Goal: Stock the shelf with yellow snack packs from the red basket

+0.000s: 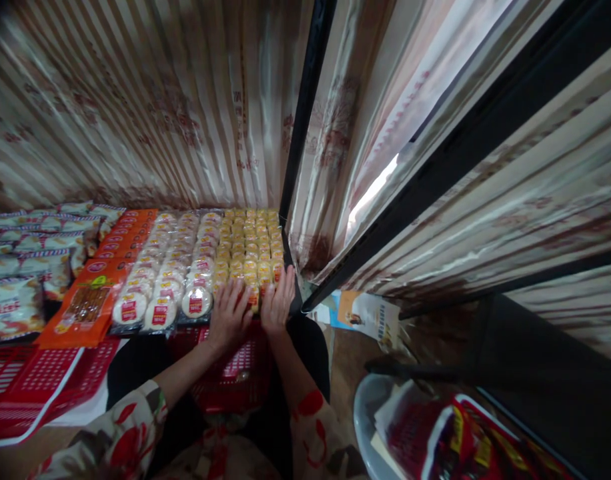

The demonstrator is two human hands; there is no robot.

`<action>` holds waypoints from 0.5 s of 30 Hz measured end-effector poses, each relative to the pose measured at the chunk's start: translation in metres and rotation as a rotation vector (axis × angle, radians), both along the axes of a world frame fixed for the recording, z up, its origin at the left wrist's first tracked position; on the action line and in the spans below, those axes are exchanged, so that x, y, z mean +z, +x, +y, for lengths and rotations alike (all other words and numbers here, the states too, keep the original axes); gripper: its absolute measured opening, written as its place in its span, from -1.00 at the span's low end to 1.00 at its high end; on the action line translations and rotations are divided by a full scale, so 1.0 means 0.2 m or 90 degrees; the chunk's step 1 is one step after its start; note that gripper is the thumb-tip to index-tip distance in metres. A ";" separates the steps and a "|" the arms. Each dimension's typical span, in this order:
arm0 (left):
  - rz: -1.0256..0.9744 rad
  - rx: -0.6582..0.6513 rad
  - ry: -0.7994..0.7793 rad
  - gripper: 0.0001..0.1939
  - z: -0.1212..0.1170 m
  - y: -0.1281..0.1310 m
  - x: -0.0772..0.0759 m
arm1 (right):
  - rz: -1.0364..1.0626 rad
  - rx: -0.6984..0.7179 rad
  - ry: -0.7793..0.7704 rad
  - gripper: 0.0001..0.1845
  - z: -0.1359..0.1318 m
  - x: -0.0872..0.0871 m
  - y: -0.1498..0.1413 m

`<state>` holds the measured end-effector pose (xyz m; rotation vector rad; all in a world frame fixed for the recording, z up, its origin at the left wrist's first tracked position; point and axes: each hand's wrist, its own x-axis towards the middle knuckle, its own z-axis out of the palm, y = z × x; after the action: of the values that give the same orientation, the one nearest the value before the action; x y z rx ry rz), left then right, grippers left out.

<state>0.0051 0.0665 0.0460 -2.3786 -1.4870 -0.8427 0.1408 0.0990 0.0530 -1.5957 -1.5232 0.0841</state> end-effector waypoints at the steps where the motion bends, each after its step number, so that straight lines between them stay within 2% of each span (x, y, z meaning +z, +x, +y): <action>1: -0.009 -0.022 -0.005 -0.52 -0.04 -0.01 -0.03 | 0.013 0.025 0.020 -0.44 -0.05 0.01 -0.01; 4: -0.049 -0.151 -0.027 -0.57 -0.21 -0.03 -0.12 | 0.076 0.074 0.060 -0.52 -0.24 0.00 -0.05; 7: -0.079 -0.225 -0.196 -0.54 -0.36 -0.05 -0.19 | 0.139 0.109 0.041 -0.61 -0.43 -0.07 -0.11; 9: -0.121 -0.214 -0.344 -0.52 -0.43 -0.05 -0.24 | 0.166 0.113 -0.011 -0.65 -0.55 -0.16 -0.17; 12: -0.174 -0.149 -0.534 -0.45 -0.47 -0.05 -0.33 | 0.198 0.050 -0.119 -0.70 -0.64 -0.34 -0.23; 15: -0.199 -0.064 -0.688 -0.41 -0.45 -0.05 -0.45 | 0.165 -0.017 -0.328 -0.68 -0.63 -0.51 -0.25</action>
<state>-0.0058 -0.0244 -0.0436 -3.1471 -2.4099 -0.4709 0.0906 -0.0274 -0.0490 -1.9117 -1.3382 0.6901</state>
